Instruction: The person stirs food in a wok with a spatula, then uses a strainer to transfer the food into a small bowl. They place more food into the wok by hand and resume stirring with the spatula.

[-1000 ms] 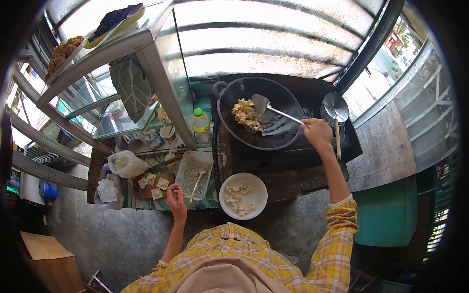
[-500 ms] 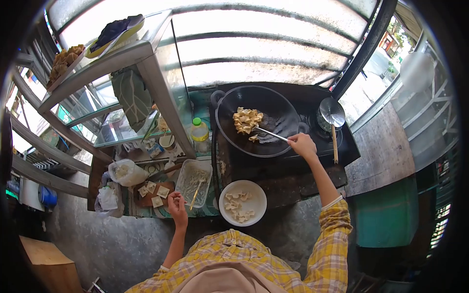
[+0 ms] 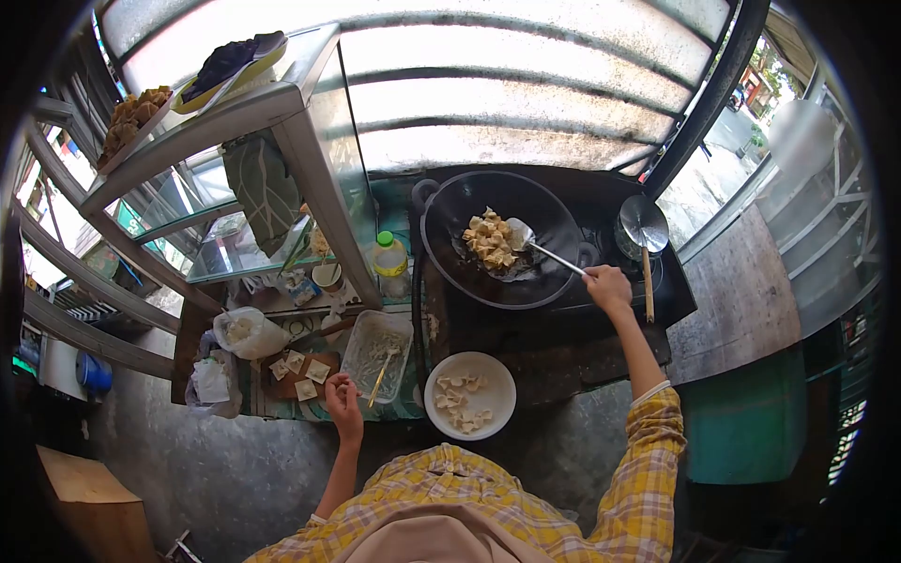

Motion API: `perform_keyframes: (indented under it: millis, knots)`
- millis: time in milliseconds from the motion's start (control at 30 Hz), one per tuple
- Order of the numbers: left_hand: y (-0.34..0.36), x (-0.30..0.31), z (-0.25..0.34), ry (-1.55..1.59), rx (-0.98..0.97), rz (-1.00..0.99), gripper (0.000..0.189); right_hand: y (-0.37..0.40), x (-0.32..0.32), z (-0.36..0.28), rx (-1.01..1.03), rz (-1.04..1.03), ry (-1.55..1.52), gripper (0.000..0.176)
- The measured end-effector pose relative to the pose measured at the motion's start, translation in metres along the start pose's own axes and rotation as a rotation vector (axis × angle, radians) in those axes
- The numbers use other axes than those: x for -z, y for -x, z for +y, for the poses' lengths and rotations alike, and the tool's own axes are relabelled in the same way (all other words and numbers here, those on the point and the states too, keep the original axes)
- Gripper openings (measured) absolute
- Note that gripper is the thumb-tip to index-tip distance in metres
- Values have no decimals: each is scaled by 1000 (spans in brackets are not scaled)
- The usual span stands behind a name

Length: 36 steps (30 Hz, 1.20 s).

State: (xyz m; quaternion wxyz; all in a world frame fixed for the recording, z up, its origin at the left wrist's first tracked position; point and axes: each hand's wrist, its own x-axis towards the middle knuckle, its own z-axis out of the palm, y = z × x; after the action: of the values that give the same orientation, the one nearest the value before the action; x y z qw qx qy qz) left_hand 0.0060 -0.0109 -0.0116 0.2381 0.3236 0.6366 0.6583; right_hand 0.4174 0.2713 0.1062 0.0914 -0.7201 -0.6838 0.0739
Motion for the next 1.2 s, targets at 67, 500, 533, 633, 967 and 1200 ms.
perform_keyframes:
  millis: [67,500,533,633,967,1200]
  knots:
    - [0,0,-1,-12,2,-5,12,4,-12,-12,19,-26,-75,24]
    - [-3,-2,4,-49,4,-56,14,4,79,-30,62,10,324,20]
    - [-2,-1,2,-42,7,-51,14,3,79,-25,42,-28,351,20]
    - [-1,2,-3,-32,12,-44,13,0,46,-4,81,-155,131,21]
    - [-1,-9,2,-73,-17,-81,12,23,49,-61,114,37,43,22]
    - [4,-9,1,-12,-22,-21,12,6,55,-10,107,145,260,18]
